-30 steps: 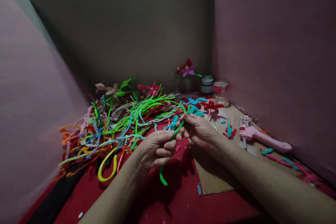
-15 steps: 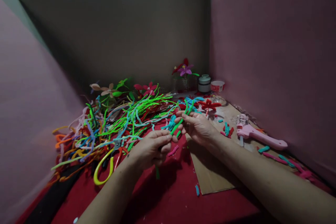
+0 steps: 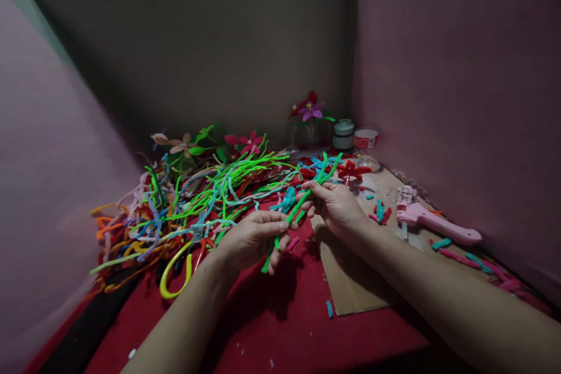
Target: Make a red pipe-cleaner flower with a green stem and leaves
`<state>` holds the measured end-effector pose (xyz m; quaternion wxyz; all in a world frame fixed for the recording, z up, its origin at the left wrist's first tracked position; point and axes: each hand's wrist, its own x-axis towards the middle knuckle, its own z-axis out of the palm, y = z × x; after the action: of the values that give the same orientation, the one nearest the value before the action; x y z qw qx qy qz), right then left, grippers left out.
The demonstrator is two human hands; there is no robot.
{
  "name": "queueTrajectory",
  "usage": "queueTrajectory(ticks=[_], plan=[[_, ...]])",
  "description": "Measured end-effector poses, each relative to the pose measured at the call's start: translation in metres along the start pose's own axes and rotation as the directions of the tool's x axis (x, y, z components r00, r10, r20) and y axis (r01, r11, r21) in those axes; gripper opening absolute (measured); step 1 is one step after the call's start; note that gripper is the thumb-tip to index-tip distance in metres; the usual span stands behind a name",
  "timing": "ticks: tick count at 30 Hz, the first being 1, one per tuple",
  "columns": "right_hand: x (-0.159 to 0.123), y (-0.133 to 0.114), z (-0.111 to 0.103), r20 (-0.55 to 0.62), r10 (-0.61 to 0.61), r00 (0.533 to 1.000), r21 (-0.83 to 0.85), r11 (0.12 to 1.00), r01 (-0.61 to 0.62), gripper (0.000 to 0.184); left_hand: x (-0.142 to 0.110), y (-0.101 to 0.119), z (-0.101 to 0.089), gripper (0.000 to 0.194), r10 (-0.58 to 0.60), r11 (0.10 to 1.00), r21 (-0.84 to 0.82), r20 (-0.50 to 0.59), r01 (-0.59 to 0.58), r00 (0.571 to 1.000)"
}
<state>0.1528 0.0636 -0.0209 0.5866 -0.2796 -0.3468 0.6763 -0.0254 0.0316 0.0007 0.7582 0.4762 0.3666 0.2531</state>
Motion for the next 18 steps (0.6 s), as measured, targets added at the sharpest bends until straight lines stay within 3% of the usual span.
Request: queueTrajectory(ticks=[8, 13, 18], plan=[[-0.002, -0.003, 0.004, -0.067, 0.041, 0.997, -0.030, 0.999, -0.043, 0.011, -0.001, 0.005, -0.008, 0.029, 0.256, 0.967, 0.005, -0.057, -0.256, 0.965], [-0.003, 0.003, 0.003, -0.035, 0.078, 0.996, -0.021, 0.997, -0.079, 0.011, -0.002, 0.005, -0.001, 0.022, 0.369, 0.929, 0.062, -0.102, -0.364, 0.924], [-0.002, 0.005, 0.004, -0.036, 0.106, 0.994, -0.026, 0.994, -0.107, 0.013, 0.000, 0.005, 0.011, 0.015, 0.501, 0.827, 0.397, -0.200, -0.398, 0.842]])
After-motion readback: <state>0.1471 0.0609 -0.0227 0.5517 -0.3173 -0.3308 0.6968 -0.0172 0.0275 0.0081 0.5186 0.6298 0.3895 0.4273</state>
